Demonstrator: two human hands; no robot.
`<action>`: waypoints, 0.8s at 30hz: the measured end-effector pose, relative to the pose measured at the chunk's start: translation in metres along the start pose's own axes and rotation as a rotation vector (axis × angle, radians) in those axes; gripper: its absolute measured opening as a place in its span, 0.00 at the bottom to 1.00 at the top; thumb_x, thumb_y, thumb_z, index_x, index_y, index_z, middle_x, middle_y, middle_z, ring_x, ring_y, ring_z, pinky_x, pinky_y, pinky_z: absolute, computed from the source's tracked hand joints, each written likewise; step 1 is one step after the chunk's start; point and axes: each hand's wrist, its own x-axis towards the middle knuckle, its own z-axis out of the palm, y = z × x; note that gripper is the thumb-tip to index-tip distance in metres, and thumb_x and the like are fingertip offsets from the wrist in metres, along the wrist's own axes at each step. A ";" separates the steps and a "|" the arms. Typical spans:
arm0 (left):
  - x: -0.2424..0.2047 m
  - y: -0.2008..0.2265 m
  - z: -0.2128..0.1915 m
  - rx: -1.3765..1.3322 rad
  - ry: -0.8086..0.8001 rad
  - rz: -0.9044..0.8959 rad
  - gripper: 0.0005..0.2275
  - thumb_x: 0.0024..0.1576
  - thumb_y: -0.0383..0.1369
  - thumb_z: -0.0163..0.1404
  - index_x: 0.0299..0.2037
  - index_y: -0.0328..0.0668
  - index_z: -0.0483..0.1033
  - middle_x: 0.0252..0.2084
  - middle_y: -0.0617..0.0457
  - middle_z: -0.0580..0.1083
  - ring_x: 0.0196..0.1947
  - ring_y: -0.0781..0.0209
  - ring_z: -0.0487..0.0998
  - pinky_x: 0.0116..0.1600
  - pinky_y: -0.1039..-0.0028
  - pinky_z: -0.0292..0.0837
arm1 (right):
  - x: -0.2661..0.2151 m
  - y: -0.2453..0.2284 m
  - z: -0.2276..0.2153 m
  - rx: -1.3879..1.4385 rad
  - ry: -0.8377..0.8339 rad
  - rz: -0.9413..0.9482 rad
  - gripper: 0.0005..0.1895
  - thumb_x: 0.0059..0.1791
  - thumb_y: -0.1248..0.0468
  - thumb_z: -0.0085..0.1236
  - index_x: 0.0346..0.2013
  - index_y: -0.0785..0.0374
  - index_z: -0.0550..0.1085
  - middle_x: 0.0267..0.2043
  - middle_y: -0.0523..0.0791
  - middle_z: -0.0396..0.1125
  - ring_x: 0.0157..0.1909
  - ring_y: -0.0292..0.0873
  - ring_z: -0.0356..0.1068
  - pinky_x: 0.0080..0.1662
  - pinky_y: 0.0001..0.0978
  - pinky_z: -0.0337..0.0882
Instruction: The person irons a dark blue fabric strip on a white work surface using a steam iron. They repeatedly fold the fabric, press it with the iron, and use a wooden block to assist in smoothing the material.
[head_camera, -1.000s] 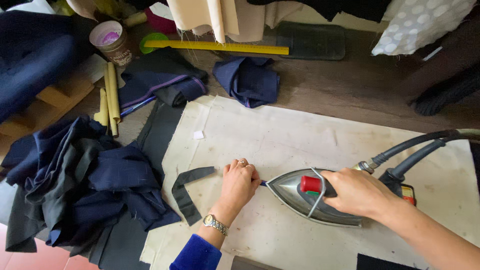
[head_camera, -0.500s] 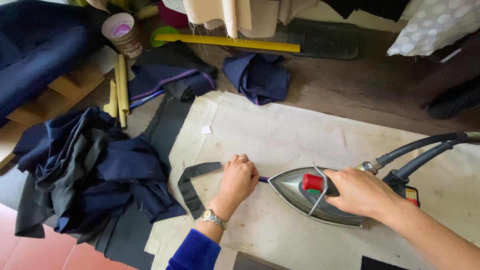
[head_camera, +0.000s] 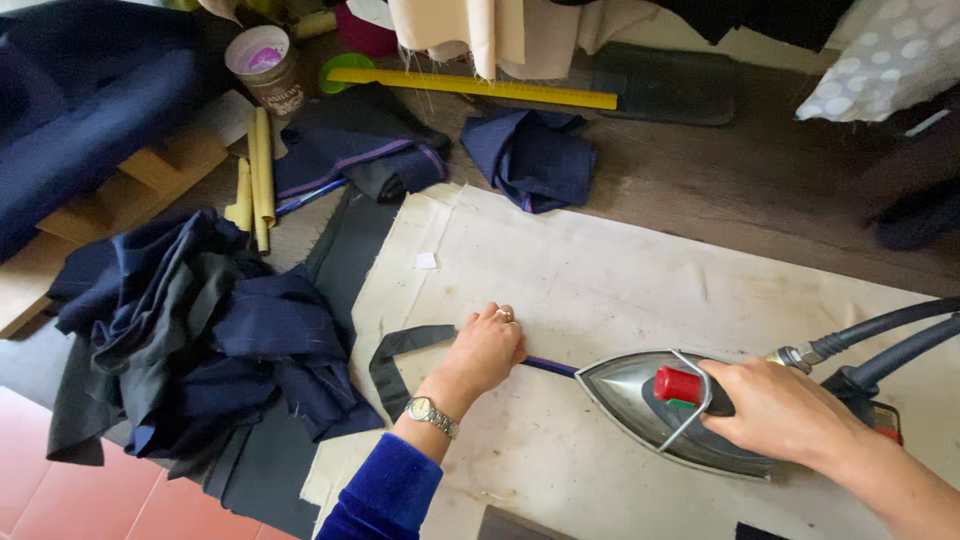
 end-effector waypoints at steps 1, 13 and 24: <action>-0.001 0.001 -0.002 0.003 0.000 -0.001 0.05 0.52 0.34 0.49 0.30 0.47 0.78 0.41 0.52 0.69 0.46 0.50 0.67 0.43 0.60 0.66 | -0.001 -0.002 -0.001 0.002 0.001 -0.002 0.12 0.40 0.47 0.58 0.36 0.41 0.72 0.32 0.42 0.75 0.40 0.49 0.74 0.42 0.39 0.71; -0.011 0.000 -0.011 0.070 0.174 0.127 0.08 0.51 0.34 0.48 0.32 0.38 0.75 0.38 0.46 0.70 0.41 0.45 0.70 0.40 0.56 0.70 | 0.007 -0.046 -0.026 0.068 0.035 -0.065 0.11 0.40 0.49 0.56 0.33 0.44 0.73 0.32 0.45 0.75 0.41 0.53 0.73 0.41 0.41 0.70; -0.009 -0.015 -0.001 0.070 0.177 0.162 0.09 0.57 0.34 0.45 0.29 0.39 0.75 0.38 0.48 0.69 0.40 0.49 0.68 0.41 0.61 0.69 | 0.010 -0.054 -0.029 0.042 0.000 -0.086 0.11 0.40 0.51 0.56 0.34 0.46 0.70 0.33 0.46 0.74 0.40 0.55 0.71 0.41 0.43 0.69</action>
